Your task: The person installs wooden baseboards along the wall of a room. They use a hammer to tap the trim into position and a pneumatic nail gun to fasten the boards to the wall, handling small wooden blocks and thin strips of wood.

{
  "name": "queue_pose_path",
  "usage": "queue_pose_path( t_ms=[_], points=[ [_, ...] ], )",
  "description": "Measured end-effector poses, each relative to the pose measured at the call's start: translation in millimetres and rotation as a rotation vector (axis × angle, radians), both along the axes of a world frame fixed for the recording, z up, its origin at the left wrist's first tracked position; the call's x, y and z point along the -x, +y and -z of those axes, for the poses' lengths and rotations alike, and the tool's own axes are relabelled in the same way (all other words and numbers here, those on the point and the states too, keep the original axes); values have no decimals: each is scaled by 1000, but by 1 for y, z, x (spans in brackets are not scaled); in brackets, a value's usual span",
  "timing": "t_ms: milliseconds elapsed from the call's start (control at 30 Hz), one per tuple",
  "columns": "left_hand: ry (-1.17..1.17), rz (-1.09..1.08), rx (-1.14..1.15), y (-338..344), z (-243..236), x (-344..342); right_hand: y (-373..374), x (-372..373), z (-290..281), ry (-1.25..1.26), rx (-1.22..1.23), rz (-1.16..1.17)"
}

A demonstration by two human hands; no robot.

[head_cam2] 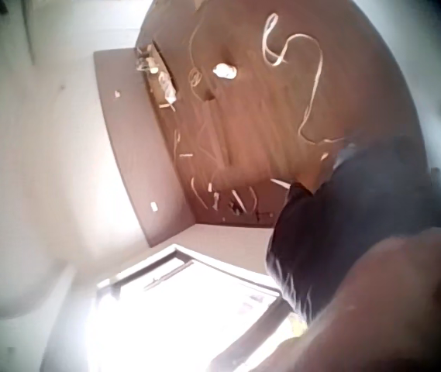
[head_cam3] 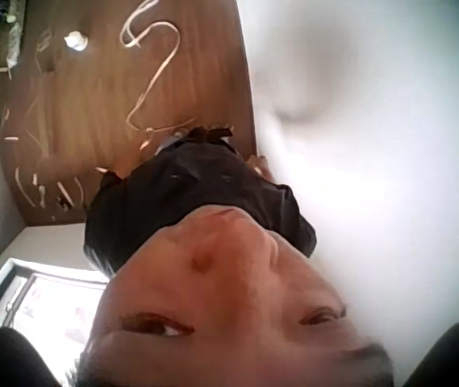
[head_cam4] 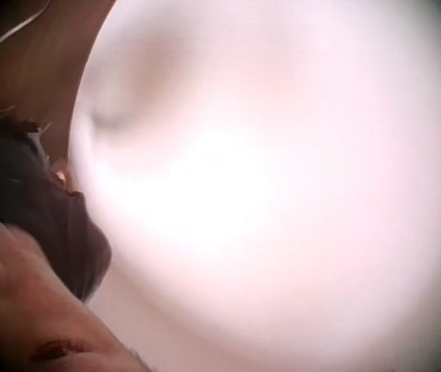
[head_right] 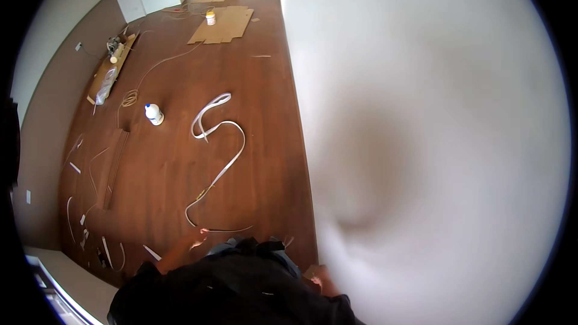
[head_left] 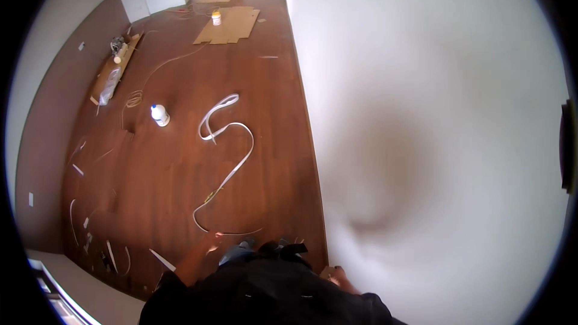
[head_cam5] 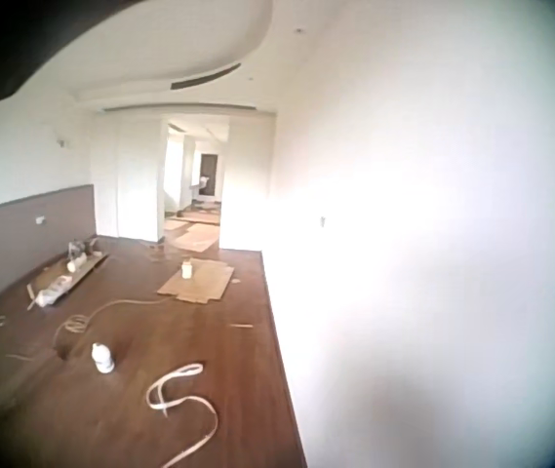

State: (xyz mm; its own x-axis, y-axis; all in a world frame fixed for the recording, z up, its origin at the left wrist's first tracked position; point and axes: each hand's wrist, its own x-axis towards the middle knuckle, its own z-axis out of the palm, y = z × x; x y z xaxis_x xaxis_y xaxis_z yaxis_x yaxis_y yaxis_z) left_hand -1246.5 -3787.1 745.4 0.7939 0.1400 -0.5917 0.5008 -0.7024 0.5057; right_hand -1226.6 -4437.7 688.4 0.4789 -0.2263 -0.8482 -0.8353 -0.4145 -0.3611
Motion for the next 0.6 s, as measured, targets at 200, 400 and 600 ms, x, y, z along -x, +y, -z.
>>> queue_pose_path(
  t_ms=[200, 400, 600],
  points=[
    [-17, -466, 152, -53, -45, 70, 19, -107, 13, -193, 155, -854],
    [-75, -1117, 351, -52, -18, 200, 111, -217, 10, -505, 159, -820],
    [232, -1317, 301, -76, -13, 328, 178, -230, -29, -587, 55, -788]
  ],
)
